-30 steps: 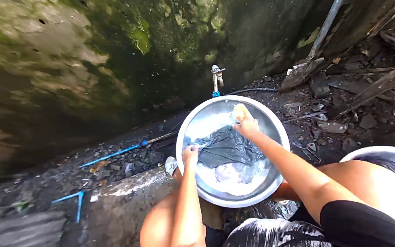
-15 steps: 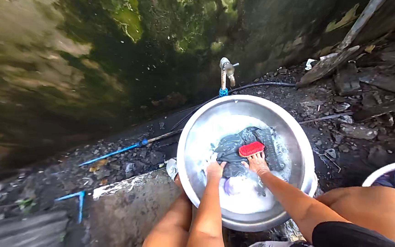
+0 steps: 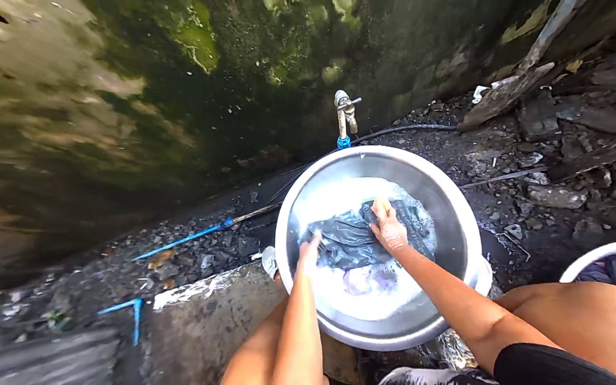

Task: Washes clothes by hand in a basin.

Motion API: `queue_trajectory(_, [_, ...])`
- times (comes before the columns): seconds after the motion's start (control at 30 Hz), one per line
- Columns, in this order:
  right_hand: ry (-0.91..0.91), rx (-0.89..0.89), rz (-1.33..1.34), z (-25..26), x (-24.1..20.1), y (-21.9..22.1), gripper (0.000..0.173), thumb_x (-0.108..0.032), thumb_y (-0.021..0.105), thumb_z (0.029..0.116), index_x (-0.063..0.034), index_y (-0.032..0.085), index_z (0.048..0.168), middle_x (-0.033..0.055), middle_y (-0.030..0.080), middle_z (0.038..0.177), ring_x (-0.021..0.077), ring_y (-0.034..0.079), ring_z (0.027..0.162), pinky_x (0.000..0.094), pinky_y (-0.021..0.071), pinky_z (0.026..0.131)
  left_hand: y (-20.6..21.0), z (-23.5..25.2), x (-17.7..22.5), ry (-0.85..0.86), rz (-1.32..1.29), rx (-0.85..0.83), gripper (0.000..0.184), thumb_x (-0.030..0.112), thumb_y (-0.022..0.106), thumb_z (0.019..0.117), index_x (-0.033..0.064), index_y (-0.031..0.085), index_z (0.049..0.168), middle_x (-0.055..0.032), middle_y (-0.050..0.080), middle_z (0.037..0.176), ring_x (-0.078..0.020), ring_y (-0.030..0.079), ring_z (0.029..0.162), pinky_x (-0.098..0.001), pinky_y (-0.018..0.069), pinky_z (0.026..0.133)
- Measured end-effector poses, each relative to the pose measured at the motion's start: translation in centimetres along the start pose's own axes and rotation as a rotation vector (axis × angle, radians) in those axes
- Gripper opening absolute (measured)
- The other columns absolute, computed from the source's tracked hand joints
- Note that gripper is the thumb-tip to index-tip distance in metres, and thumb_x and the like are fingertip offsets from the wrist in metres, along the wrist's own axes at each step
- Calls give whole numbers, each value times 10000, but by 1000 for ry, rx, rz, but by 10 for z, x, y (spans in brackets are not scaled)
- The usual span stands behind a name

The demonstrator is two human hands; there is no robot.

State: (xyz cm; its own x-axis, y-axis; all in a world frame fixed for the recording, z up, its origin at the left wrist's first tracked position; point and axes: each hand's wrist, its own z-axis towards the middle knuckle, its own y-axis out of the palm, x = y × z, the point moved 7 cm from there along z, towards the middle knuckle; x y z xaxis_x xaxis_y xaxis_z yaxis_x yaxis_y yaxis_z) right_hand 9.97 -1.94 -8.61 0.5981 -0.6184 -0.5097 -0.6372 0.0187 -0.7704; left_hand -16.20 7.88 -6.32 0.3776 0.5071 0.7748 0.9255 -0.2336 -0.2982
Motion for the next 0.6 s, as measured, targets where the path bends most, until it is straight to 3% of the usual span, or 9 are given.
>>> queue_trajectory(0.03, [-29,3,-37,0,8,8,545,-242,546,1018,-247,464,1557,218,311,1651,423,585,1300,557,543,983,3,-6,2,12,188,5,535,341,568,1062,-101,538,1360,-302,561,1383,-383,540,1310,-545,430,1105])
queue_trajectory(0.1, [-70,30,-103,0,26,14,481,-155,450,1047,-254,533,1511,196,337,1651,424,605,1284,573,542,979,-10,-25,35,108,438,70,500,333,487,1093,-125,592,1264,-331,602,1278,-413,574,1246,-559,437,1079])
queue_trajectory(0.17, [-50,11,-138,3,37,7,487,-154,411,1062,-264,515,1525,230,366,1623,449,631,1229,586,540,957,-28,-45,73,230,578,143,484,294,406,1118,-115,619,1266,-322,640,1239,-410,596,1239,-550,426,1092])
queue_trajectory(0.23, [-14,-32,-167,10,38,2,485,-192,416,1068,-262,484,1543,266,397,1582,460,634,1203,586,541,953,-33,-63,87,276,751,169,480,279,364,1130,-87,613,1316,-292,655,1269,-385,605,1266,-520,412,1122])
queue_trajectory(0.37, [57,-82,-188,20,36,-3,540,-145,456,1036,-272,447,1560,279,385,1579,463,605,1243,594,528,972,-38,-63,70,168,1017,220,486,338,370,1125,-7,614,1366,-231,584,1415,-351,562,1335,-505,420,1136])
queue_trajectory(0.47, [161,-110,-99,16,17,-17,687,-125,567,955,-255,361,1598,256,400,1573,457,614,1232,605,540,946,-45,-67,80,263,849,339,399,314,520,1079,-20,697,1207,-227,705,1189,-362,664,1171,-536,479,1044])
queue_trajectory(0.53, [83,-74,53,0,-23,-24,650,-201,622,954,-156,417,1570,265,479,1512,446,607,1245,613,517,977,-51,-54,74,319,507,376,343,266,593,1045,-61,686,1092,-237,703,1031,-343,673,1025,-519,494,956])
queue_trajectory(0.57, [-27,-43,142,-10,-50,-20,596,-236,607,970,-108,466,1535,237,532,1483,397,604,1275,574,507,1028,-50,-42,61,291,311,348,345,251,575,1055,-75,672,1112,-249,686,1072,-331,651,1058,-504,486,974])
queue_trajectory(0.6, [-162,-22,253,-23,-83,-12,543,-273,571,1003,-78,506,1506,194,567,1470,333,594,1312,511,486,1091,-45,-33,47,215,112,289,381,249,529,1080,-93,646,1200,-274,655,1204,-329,616,1163,-502,462,1039])
